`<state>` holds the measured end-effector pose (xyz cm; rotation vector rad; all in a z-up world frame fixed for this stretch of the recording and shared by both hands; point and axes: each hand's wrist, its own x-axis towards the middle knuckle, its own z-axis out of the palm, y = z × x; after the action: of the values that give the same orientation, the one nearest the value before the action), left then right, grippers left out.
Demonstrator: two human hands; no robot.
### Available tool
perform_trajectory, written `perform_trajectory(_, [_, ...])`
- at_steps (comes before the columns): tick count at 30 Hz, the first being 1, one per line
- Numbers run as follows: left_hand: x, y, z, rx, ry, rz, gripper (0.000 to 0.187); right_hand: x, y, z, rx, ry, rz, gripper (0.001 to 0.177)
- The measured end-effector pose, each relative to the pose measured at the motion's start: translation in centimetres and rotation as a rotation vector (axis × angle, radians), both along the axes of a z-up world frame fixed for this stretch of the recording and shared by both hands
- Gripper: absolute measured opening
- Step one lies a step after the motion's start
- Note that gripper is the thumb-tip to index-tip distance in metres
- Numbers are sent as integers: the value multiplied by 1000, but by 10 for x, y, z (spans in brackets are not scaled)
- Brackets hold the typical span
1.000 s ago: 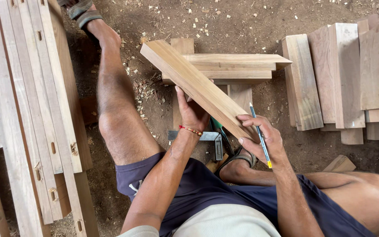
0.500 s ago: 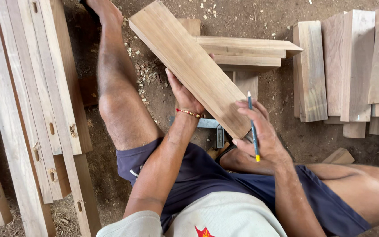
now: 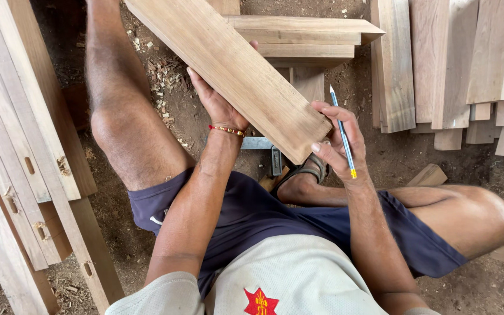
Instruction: The person marks lines on wooden boards using a square and a pencil while seated on the ground.
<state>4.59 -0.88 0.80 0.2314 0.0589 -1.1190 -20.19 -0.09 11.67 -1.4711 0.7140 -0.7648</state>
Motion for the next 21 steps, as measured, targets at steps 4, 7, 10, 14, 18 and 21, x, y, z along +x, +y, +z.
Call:
perform_trajectory(4, [-1, 0, 3, 4, 27, 0, 96, 2, 0, -1, 43, -13, -33, 62])
perform_trajectory(7, [0, 0, 3, 11, -31, 6, 95, 3, -2, -4, 121, 14, -91, 62])
perform_trajectory(10, [0, 1, 5, 4, -1, 3, 97, 1, -4, -12, 142, 43, -133, 55])
perform_trajectory(14, [0, 1, 10, -10, 3, 2, 99, -4, -10, -29, 322, 37, -243, 48])
perform_trajectory(18, [2, 1, 14, -11, 16, -2, 101, -4, -10, -42, 501, 74, -300, 48])
perform_trajectory(21, [0, 0, 15, 6, -9, 6, 100, -4, -7, -51, 547, 15, -286, 51])
